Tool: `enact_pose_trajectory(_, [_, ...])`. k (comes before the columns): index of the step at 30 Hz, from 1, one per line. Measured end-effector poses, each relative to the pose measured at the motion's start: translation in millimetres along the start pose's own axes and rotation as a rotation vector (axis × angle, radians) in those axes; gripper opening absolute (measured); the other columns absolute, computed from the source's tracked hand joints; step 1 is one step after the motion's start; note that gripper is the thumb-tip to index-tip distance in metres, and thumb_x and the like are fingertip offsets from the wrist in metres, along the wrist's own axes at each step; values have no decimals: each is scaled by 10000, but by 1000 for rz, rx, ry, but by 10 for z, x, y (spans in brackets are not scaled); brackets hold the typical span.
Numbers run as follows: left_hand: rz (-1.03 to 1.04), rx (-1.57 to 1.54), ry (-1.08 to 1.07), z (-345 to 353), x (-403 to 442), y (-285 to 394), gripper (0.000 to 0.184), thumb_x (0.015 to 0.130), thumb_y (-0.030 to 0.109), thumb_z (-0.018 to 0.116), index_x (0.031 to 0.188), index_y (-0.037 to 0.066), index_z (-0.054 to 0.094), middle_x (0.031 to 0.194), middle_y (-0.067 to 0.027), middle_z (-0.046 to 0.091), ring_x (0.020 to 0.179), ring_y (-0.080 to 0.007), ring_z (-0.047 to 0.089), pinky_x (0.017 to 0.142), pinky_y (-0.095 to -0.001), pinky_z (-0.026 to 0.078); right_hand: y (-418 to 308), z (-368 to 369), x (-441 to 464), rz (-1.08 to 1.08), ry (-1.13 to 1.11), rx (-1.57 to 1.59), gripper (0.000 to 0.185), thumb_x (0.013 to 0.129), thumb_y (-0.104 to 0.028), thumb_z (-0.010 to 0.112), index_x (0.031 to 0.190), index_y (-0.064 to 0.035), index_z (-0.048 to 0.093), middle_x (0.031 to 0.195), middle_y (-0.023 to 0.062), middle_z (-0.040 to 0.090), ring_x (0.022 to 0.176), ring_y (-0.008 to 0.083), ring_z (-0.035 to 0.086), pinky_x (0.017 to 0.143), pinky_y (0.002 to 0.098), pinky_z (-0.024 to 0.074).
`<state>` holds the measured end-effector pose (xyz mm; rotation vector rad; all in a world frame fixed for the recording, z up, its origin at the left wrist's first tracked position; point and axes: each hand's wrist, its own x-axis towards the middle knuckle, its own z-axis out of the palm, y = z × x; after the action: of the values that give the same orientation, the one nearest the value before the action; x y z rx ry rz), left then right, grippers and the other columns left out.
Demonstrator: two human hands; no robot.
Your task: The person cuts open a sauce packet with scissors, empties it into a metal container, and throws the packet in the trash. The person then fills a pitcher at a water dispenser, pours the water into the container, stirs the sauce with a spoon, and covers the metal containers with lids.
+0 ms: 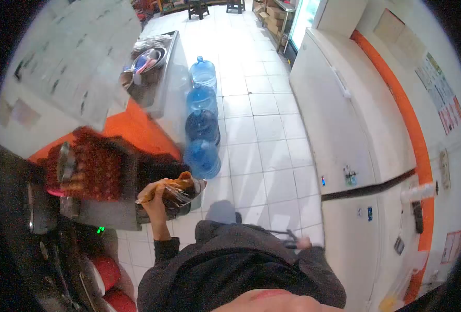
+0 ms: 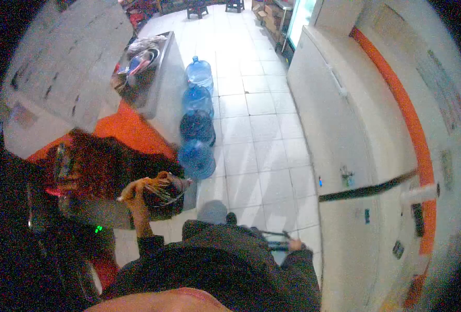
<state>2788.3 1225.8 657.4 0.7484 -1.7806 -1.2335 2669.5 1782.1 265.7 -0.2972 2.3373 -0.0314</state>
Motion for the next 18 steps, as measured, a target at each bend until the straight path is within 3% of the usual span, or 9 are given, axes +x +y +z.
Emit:
enact_pose_trajectory(3, [15, 42, -14, 680, 737, -109, 95, 795, 23, 589, 822, -38, 657, 787, -82, 649, 724, -128, 586, 688, -241, 469, -789, -1548, 1896, -239, 429, 28, 434, 895, -328, 387, 735, 6, 614, 789, 250, 594, 762, 395, 580, 670, 506, 432])
enact_pose_trajectory(5, [-61, -11, -44, 1147, 1241, -251, 86, 788, 12, 595, 817, -40, 657, 757, -66, 641, 701, -117, 574, 670, -236, 463, -1840, -3066, 2298, -515, 783, 237, 459, 916, -327, 359, 810, 26, 632, 772, 243, 605, 721, 374, 591, 683, 428, 460])
enact_pose_trajectory(8, [58, 81, -80, 1855, 2353, -369, 77, 785, 0, 615, 827, -50, 657, 739, -58, 633, 680, -106, 568, 656, -235, 463, -2987, -4588, 2894, -518, 692, 839, 392, 915, -297, 379, 832, -9, 631, 774, 195, 613, 731, 315, 591, 688, 401, 453])
enact_pose_trajectory(10, [98, 125, -95, 2359, 2925, -710, 79, 782, 10, 634, 828, -49, 660, 747, -58, 633, 683, -103, 567, 652, -234, 463, -2792, -4485, 3588, -352, 794, 624, 345, 916, -264, 390, 846, -45, 648, 693, 143, 623, 667, 247, 611, 623, 363, 471])
enact_pose_trajectory(12, [-6, 38, -103, 2877, 3558, -862, 85, 778, 25, 651, 826, -44, 664, 753, -55, 633, 689, -101, 565, 648, -231, 462, -2302, -4052, 4128, -174, 522, 142, 316, 866, -313, 437, 891, -64, 629, 718, 151, 622, 714, 324, 603, 659, 422, 472])
enact_pose_trajectory(13, [-127, -60, -110, 3148, 3891, -871, 85, 775, 27, 655, 823, -42, 666, 754, -53, 634, 692, -100, 564, 648, -230, 461, -2033, -3797, 4172, -100, 424, 271, 293, 827, -325, 472, 878, -81, 626, 776, 159, 626, 770, 339, 589, 695, 463, 461])
enact_pose_trajectory(14, [-161, -110, -77, 3414, 4272, -1044, 85, 771, 36, 663, 816, -35, 671, 764, -44, 638, 692, -101, 566, 650, -224, 457, -1659, -3426, 4163, -430, 567, -25, 266, 839, -261, 456, 866, -34, 593, 835, 201, 607, 817, 347, 584, 732, 472, 462])
enact_pose_trajectory(16, [-28, -58, -102, 4009, 4919, -943, 85, 765, 39, 667, 812, -32, 672, 767, -39, 640, 697, -101, 566, 654, -225, 456, -1508, -3471, 3857, -26, 37, 170, 262, 838, -256, 459, 868, -33, 593, 842, 198, 607, 823, 344, 583, 735, 468, 461])
enact_pose_trajectory(18, [27, -54, -94, 4635, 5578, -1004, 80, 762, 38, 667, 806, -28, 674, 770, -35, 641, 704, -101, 566, 660, -228, 456, -1468, -3689, 3978, 178, -150, 260, 258, 836, -251, 461, 870, -32, 594, 849, 195, 607, 829, 342, 582, 738, 463, 460])
